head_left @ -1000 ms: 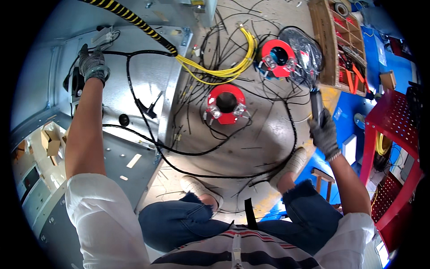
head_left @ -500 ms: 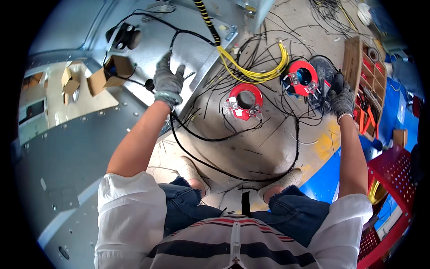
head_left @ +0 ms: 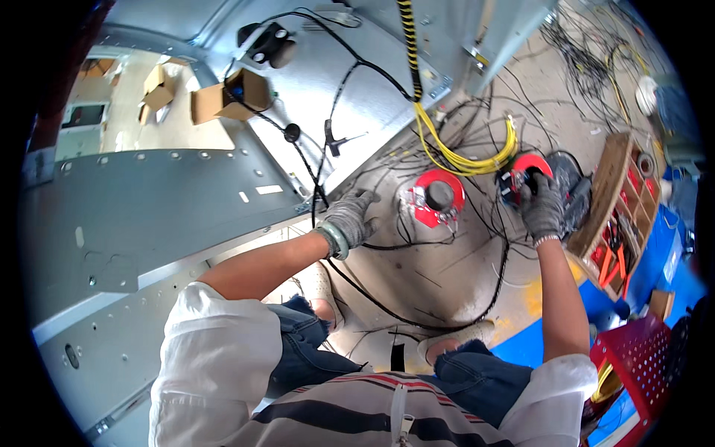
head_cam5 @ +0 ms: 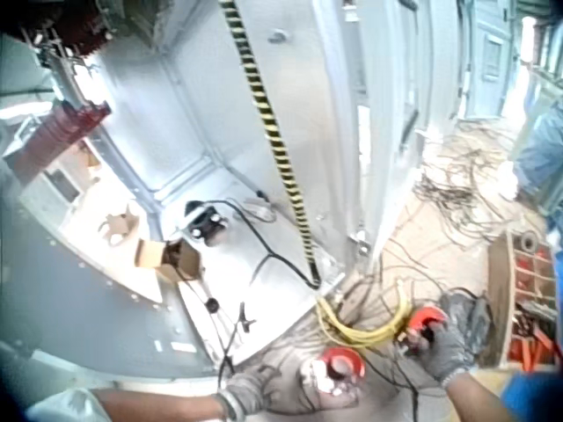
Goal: The person sits on the floor and uses a handheld tool to strip and connect wires to red circular components. They then handle a silver metal box and connect wires to it before placing it into a metal enclosure.
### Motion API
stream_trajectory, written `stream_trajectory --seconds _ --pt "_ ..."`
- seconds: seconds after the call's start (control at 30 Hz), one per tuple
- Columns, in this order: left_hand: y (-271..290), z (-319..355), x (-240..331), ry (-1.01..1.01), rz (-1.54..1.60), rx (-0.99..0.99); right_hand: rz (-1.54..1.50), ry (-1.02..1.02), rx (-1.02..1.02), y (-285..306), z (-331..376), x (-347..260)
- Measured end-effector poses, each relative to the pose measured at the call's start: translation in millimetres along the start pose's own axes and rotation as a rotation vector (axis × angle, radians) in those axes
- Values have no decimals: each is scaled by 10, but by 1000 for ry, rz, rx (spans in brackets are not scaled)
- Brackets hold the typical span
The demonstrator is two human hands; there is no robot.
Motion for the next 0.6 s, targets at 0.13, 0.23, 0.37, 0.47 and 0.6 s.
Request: stream_trajectory --seconds 0.13,0.23,0.37,0.47,0.6 --pt "-221 409 -800 300 63 -241 50 21 -8 -102 -28 -5" --pt "-329 673 -1110 573 32 -523 61 148 160 62 -5 -179" --pt "-741 932 -1887 900 128 -203 -50 337 235 217 23 -660" --pt "-845 739 -1680 861 551 -180 -191 348 114 274 139 -951" --pt "-738 569 -1678 846 963 99 -263 392 -130 -18 400 -1073"
Point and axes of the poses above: each hand's wrist, its own z-axis away from the middle knuckle, its own y-axis out of the back of the hand, x = y × z, the point moved 6 cm from there along -z, towards the middle knuckle, and after that the axes turned 4 degrees about y, right-handed, at the moved point
